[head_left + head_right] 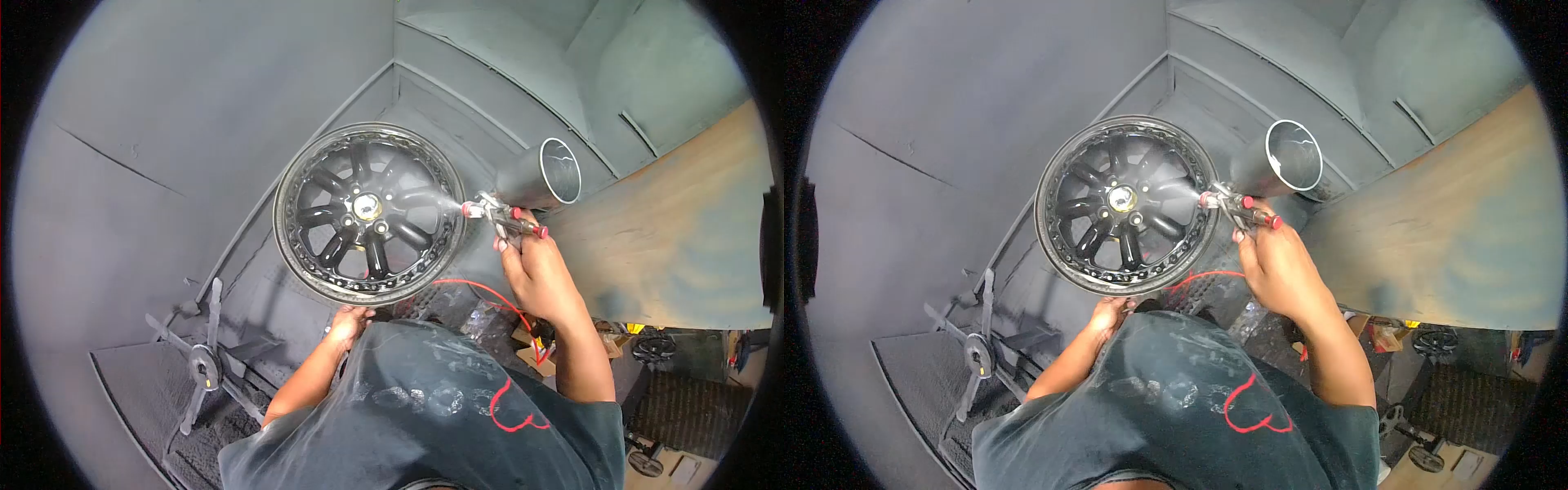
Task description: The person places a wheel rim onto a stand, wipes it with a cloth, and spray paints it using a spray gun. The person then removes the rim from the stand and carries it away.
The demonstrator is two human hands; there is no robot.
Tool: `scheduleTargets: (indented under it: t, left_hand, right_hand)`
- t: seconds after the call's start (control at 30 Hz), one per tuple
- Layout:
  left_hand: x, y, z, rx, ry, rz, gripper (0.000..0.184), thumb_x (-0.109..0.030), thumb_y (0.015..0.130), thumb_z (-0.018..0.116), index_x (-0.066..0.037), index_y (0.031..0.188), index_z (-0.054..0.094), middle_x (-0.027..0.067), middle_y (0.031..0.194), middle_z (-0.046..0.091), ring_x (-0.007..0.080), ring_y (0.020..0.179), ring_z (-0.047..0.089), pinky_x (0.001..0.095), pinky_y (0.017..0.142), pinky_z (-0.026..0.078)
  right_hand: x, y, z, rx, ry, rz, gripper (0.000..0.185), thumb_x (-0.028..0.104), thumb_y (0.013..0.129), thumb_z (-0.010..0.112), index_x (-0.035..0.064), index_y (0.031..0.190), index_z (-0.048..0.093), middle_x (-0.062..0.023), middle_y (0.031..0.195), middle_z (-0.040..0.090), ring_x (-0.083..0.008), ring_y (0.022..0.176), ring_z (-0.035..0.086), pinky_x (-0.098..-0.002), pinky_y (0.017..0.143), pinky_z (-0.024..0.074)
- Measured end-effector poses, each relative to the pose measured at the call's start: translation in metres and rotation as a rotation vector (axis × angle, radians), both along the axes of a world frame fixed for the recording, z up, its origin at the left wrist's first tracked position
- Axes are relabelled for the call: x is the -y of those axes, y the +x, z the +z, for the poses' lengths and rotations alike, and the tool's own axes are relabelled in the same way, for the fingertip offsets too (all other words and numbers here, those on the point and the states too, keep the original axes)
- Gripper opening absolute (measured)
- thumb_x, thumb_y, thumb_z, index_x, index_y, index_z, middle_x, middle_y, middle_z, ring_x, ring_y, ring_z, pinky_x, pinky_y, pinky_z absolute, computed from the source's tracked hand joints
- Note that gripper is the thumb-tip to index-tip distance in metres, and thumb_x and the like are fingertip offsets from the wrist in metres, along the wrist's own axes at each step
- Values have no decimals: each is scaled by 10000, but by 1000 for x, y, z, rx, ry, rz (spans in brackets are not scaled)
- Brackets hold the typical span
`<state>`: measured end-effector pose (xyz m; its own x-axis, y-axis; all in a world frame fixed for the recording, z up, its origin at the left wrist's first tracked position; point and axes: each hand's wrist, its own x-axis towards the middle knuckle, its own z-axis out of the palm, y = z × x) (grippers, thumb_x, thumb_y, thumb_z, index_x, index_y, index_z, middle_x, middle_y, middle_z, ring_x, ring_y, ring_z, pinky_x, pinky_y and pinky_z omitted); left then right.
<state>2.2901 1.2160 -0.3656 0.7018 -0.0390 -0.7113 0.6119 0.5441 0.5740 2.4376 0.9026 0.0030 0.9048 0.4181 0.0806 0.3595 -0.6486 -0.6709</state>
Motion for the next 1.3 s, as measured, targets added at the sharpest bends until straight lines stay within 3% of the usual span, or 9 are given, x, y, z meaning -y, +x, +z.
scheduleTargets:
  t: [0.27,0.37,0.53,0.6,0.7,0.77,0.97,1.17,1.3]
  left_hand:
    - [-67,2,-21,49,234,-61,148,-83,1009,597,-127,1115,691,1,1066,746,157,941,669,379,837,519]
    - [-88,17,1,66,303,-47,176,-66,1001,582,-126,1110,708,16,1087,755,188,982,676,410,893,519]
    - [-107,45,11,57,300,143,188,-118,1035,536,-136,1118,704,13,1082,752,182,998,684,424,915,528]
    - [-109,51,10,31,96,501,218,-163,1059,486,-122,1156,676,14,1077,741,186,1005,687,402,915,532]
    - [-89,50,16,6,57,621,262,-214,1073,446,-99,1180,656,27,1089,730,186,999,687,390,935,531]
    - [-69,41,3,-88,46,667,266,-267,1069,437,-140,1118,665,2,1045,714,144,926,639,341,782,488]
    - [4,-3,-11,-134,-174,246,337,-413,1077,398,-174,1157,622,11,1094,678,198,914,588,387,761,452]
    - [9,10,17,-218,0,305,280,-298,1064,407,-155,1160,628,27,1072,668,183,821,569,355,706,470]
    - [-21,16,-6,-183,79,331,267,-224,1069,410,-108,1081,651,46,959,708,174,746,604,352,630,476]
  right_hand:
    - [18,3,-1,114,-58,-148,132,23,971,545,-85,1001,614,-261,930,638,-450,851,635,-475,775,504]
    - [25,4,2,39,-112,-151,187,4,970,519,-57,1138,576,-273,1022,631,-487,960,631,-516,832,498]
    - [20,8,-9,26,-122,-211,190,-6,971,518,-61,1143,579,-288,1042,636,-504,960,629,-531,828,500]
    - [15,5,-12,37,-117,-209,192,-5,970,525,-62,1145,580,-298,1053,635,-513,957,625,-538,825,500]
    - [9,-6,-11,13,-97,-163,204,3,967,543,-70,1155,574,-319,1077,626,-533,952,615,-547,819,499]
    - [5,-13,-9,55,-108,-47,181,13,966,553,-78,1118,591,-333,1085,620,-542,952,610,-546,819,500]
    - [5,-13,9,-113,14,127,137,26,976,555,-89,1025,611,-342,1179,584,-511,984,603,-519,851,489]
    - [-3,1,-18,-87,33,45,142,53,981,564,-81,936,580,-321,1131,609,-498,923,610,-523,792,488]
    - [16,8,-34,63,-102,-43,154,49,973,575,-79,1059,580,-308,973,647,-524,884,625,-564,771,491]
